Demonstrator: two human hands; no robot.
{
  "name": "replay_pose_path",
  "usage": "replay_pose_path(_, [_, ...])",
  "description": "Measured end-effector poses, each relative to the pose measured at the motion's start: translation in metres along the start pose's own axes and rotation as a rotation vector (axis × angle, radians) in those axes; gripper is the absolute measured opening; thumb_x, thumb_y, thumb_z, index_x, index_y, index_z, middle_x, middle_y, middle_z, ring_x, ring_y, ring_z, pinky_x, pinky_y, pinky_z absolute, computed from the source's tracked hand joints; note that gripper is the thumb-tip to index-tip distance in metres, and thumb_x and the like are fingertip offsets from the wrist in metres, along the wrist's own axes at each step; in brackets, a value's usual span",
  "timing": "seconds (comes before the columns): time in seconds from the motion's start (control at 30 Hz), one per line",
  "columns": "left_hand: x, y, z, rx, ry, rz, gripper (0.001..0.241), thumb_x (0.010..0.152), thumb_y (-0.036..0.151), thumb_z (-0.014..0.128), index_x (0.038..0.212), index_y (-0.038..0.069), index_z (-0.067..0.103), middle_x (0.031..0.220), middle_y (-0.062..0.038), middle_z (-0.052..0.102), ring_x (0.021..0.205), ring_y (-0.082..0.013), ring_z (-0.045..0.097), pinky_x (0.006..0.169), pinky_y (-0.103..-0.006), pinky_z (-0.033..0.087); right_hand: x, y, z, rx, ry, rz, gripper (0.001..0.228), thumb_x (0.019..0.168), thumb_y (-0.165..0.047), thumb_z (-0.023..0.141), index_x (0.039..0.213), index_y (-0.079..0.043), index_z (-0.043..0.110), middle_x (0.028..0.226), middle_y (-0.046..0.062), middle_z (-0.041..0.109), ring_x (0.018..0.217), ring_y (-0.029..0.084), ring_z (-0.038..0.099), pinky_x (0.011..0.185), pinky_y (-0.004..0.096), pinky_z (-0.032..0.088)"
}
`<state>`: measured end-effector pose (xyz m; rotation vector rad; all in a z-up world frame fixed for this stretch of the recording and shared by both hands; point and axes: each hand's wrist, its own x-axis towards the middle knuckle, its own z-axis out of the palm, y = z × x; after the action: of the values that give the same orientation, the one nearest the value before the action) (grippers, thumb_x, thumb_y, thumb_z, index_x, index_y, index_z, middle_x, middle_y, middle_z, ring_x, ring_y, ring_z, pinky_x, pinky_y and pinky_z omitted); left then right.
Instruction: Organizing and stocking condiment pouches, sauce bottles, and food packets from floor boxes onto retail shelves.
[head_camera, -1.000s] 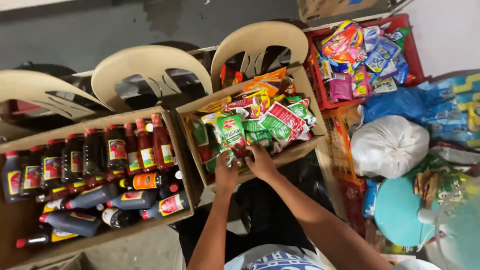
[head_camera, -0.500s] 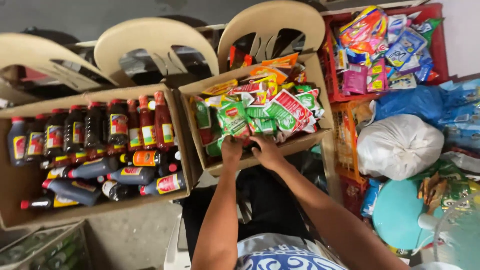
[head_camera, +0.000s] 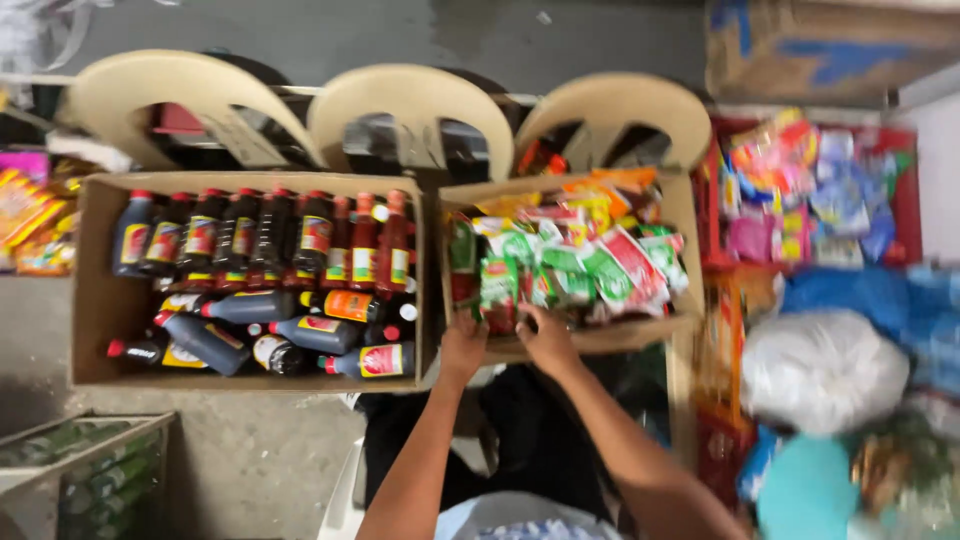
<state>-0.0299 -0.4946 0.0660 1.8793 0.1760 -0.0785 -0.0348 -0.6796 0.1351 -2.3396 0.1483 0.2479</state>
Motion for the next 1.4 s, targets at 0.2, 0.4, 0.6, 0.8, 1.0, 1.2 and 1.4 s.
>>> replay_pose_path(0.2, [-0.011,-0.019,-0.067,-0.094,0.020,-0.110,0.039,0.087,0.014,0.072,0.120,0.001,0.055,0.097,-0.020,0.075,0.092,-0.0350,0.076,0.079,-0.0422,0.059,0.004,-0.078,0.061,0.121,-0.167,0.042,0.045,0.091,-0.024,0.070,0.134,-0.012,0.062,0.122,0.014,0.070,0.116,0.028,0.067,0.096,0.040,0.053])
replay_pose_path(0.4, [-0.023,-0.040,-0.190,-0.150,0.043,-0.042,0.040,0.088,0.008,0.067,0.125,0.000,0.053,0.107,-0.021,0.074,0.100,-0.0330,0.074,0.083,-0.0417,0.059,0.002,-0.174,0.151,0.228,-0.180,-0.045,0.036,0.093,-0.019,0.068,0.126,-0.007,0.066,0.110,0.012,0.078,0.105,0.019,0.074,0.094,0.033,0.056])
replay_pose_path(0.6, [-0.025,-0.065,-0.340,-0.191,-0.013,-0.191,0.043,0.091,0.013,0.067,0.129,0.003,0.051,0.107,-0.016,0.076,0.099,-0.0271,0.075,0.087,-0.0382,0.057,0.001,-0.249,0.257,0.272,-0.197,-0.014,0.036,0.092,-0.018,0.069,0.127,-0.006,0.066,0.106,0.010,0.080,0.101,0.018,0.075,0.093,0.032,0.055])
replay_pose_path(0.8, [-0.001,-0.069,-0.434,-0.111,0.043,-0.322,0.048,0.092,0.016,0.067,0.135,0.004,0.050,0.101,-0.016,0.075,0.090,-0.0254,0.073,0.083,-0.0380,0.057,0.014,-0.309,0.322,0.309,-0.171,-0.212,0.036,0.088,-0.014,0.069,0.123,-0.004,0.066,0.118,0.010,0.075,0.106,0.018,0.075,0.097,0.032,0.055])
replay_pose_path(1.0, [0.019,-0.055,-0.468,-0.167,0.116,-0.328,0.042,0.092,0.016,0.067,0.131,0.006,0.055,0.101,-0.016,0.077,0.091,-0.0267,0.076,0.083,-0.0375,0.059,0.029,-0.361,0.328,0.370,-0.305,-0.086,0.036,0.088,-0.012,0.070,0.123,-0.004,0.065,0.119,0.008,0.076,0.111,0.017,0.073,0.097,0.032,0.054])
replay_pose_path(1.2, [0.022,-0.070,-0.467,-0.132,0.247,-0.238,0.044,0.094,0.016,0.071,0.132,0.005,0.054,0.110,-0.013,0.074,0.100,-0.0207,0.073,0.088,-0.0341,0.057,0.061,-0.363,0.346,0.301,-0.404,-0.078,0.032,0.093,-0.013,0.065,0.124,-0.004,0.067,0.112,0.010,0.079,0.106,0.017,0.074,0.097,0.031,0.055])
replay_pose_path(1.4, [0.038,-0.087,-0.493,-0.292,0.292,-0.285,0.042,0.092,0.014,0.070,0.130,0.005,0.054,0.101,-0.008,0.075,0.092,-0.0155,0.074,0.084,-0.0291,0.058,0.084,-0.374,0.370,0.354,-0.394,-0.110,0.032,0.090,-0.010,0.067,0.121,-0.003,0.067,0.114,0.008,0.076,0.106,0.017,0.073,0.096,0.031,0.054])
